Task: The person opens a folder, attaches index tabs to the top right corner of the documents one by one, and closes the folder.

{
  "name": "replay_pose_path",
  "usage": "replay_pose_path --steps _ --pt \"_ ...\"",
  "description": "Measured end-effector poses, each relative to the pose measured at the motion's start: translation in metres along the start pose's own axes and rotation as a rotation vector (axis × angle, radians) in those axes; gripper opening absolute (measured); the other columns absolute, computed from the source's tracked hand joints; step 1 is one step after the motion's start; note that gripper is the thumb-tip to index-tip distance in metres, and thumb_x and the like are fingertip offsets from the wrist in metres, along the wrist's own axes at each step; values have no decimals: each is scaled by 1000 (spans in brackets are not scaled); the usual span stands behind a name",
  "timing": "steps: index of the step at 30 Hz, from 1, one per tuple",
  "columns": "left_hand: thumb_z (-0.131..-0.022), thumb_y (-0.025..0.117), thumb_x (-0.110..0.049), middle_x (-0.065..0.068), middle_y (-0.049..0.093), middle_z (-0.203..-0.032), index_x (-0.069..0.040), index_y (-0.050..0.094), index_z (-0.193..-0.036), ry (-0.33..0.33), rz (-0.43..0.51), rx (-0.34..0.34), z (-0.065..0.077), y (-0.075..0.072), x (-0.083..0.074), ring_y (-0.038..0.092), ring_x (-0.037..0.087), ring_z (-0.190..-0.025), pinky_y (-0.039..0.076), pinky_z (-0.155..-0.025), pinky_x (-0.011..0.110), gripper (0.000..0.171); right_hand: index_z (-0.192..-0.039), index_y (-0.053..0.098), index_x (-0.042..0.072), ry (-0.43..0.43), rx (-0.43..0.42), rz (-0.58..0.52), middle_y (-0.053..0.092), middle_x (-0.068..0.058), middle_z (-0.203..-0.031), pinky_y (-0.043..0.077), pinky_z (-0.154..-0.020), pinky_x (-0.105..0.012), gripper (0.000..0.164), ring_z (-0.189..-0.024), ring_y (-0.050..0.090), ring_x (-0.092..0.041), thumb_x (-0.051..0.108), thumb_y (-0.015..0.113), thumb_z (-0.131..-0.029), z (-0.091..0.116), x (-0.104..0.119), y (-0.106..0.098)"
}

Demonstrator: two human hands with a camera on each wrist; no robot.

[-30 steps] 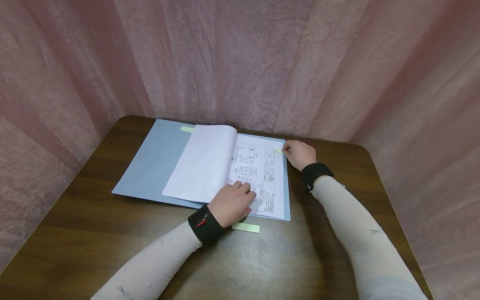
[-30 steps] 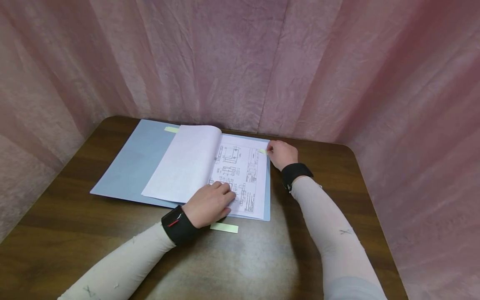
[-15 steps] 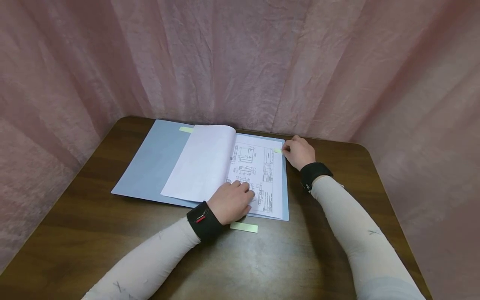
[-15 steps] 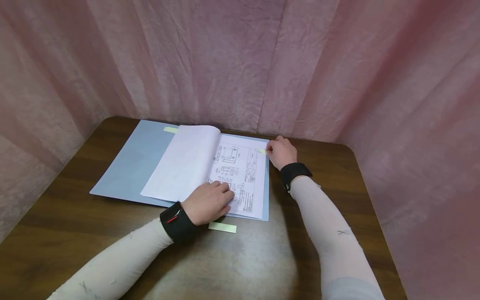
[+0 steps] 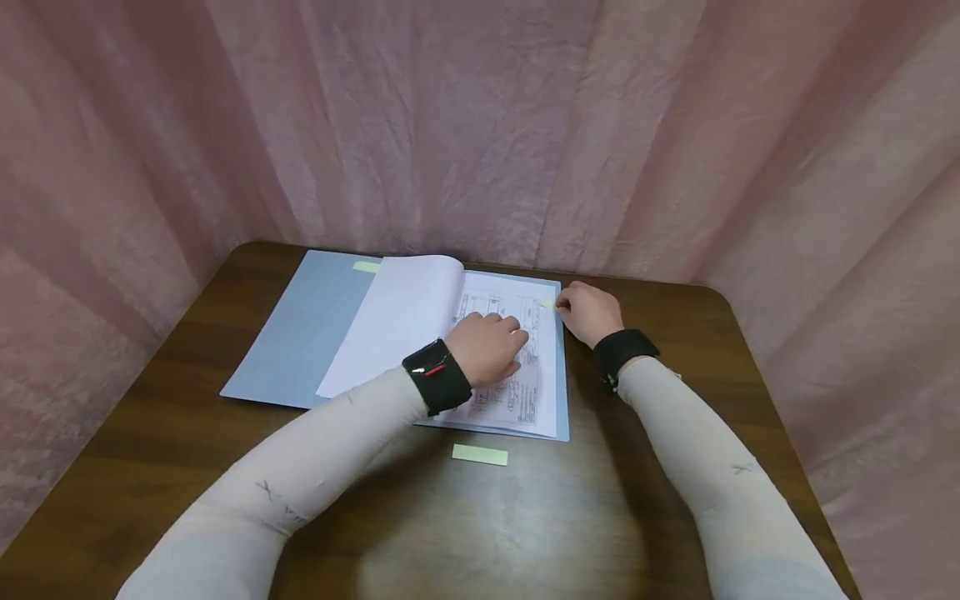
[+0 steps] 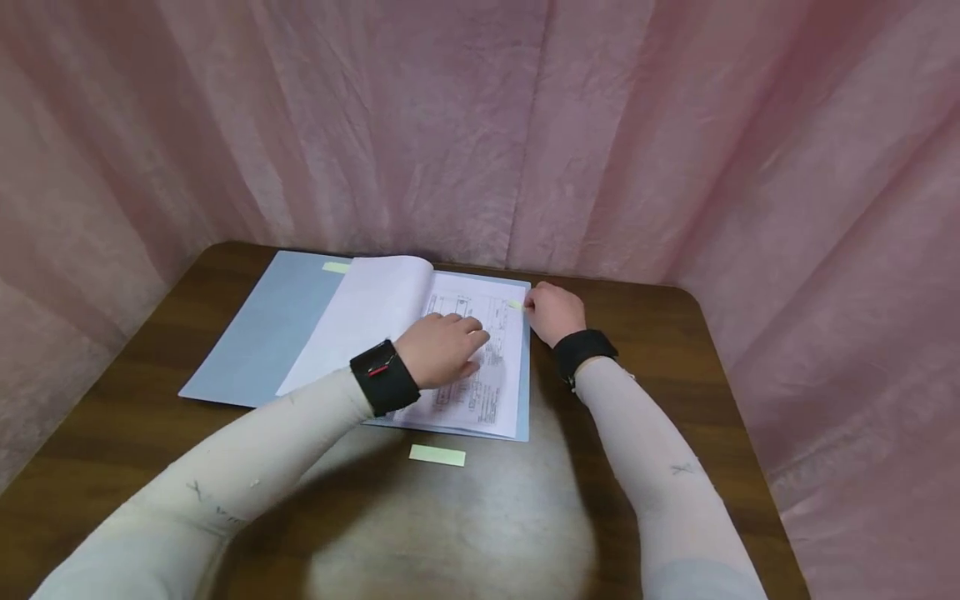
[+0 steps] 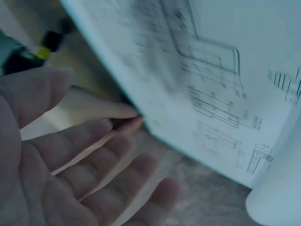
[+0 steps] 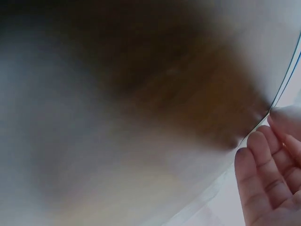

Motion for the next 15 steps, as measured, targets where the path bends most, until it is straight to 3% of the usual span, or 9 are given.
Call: replay_pose_path --steps 6,9,15 --pt "-96 60 -51 5 45 -152 -14 49 -148 -27 -13 91 -31 26 14 44 26 -137 41 -102 45 65 -110 76 14 -63 9 15 61 0 -99 49 -72 -35 19 -83 59 -18 22 68 -94 1 8 11" --pt "-97 57 -51 6 39 -156 -12 43 -151 -38 -7 109 -42 39 17 38 28 -141 38 -105 48 69 -110 76 14 -92 4 20 61 -1 -98 49 -72 -34 20 -83 59 -18 22 69 -93 1 13 15" --pt "-102 48 -50 4 36 -158 -14 38 -155 -45 -76 110 -60 52 19 34 27 -144 32 -109 50 64 -109 76 14 -83 -15 15 60 0 -97 49 -71 -34 19 -82 58 -17 22 70 -92 0 14 15"
Point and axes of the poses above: each hand's wrist, its own z-axis away from the middle knuckle, its own y-axis out of the palm, x = y × z, the point moved 8 cm from there along -z, towards the middle knuckle
